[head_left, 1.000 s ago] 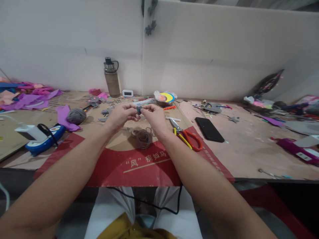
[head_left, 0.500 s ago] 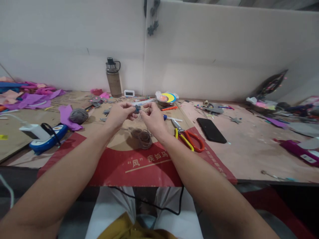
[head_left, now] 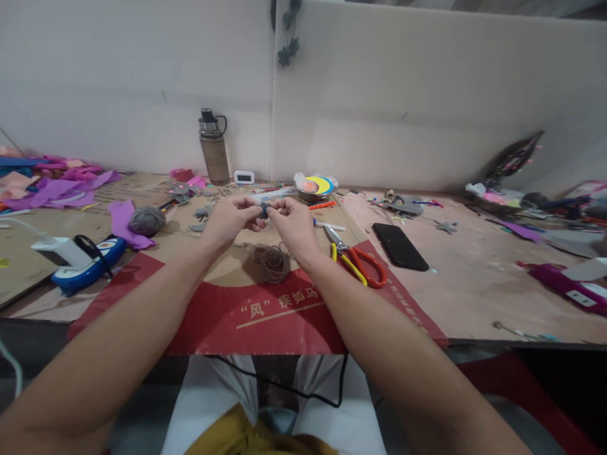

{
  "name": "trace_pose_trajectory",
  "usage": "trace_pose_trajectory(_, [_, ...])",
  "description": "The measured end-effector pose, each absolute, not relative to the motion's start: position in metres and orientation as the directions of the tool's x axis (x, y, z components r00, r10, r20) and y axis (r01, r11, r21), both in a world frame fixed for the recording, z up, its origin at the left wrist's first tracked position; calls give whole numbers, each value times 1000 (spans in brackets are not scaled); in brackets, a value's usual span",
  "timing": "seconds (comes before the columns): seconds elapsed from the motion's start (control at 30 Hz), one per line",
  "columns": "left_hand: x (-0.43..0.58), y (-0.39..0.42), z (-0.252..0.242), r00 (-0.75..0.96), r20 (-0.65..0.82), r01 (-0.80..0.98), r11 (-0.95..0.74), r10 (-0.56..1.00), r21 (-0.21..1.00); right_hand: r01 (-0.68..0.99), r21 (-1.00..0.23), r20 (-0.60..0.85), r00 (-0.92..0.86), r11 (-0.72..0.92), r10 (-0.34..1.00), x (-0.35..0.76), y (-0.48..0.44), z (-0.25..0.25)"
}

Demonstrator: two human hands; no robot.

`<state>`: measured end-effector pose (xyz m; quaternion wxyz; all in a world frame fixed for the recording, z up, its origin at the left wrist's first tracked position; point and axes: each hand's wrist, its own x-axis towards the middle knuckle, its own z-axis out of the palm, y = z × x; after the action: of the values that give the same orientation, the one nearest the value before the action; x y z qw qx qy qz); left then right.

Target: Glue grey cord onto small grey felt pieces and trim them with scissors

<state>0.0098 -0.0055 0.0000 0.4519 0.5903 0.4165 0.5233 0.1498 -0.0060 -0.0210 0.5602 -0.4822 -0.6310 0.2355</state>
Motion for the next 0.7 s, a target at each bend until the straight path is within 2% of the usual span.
trace_pose_trajectory(0.13, [7, -5, 2, 199, 208, 8, -214, 958, 977, 373, -839, 459, 96, 395, 883, 152, -6, -20])
trace_pose_trajectory(0.3, [5, -6, 3, 233, 173, -48, -167, 957, 985, 409, -828, 457, 95, 384, 884, 153, -5, -19])
trace_pose_trajectory(0.57, [5, -2, -1, 180, 165, 68, -180, 970, 981, 399, -824, 461, 63, 401, 885, 151, -8, -17])
trace_pose_trajectory(0.7, [2, 3, -2, 49, 220, 71, -223, 974, 972, 366, -830, 456, 13, 420, 890, 151, -7, -19])
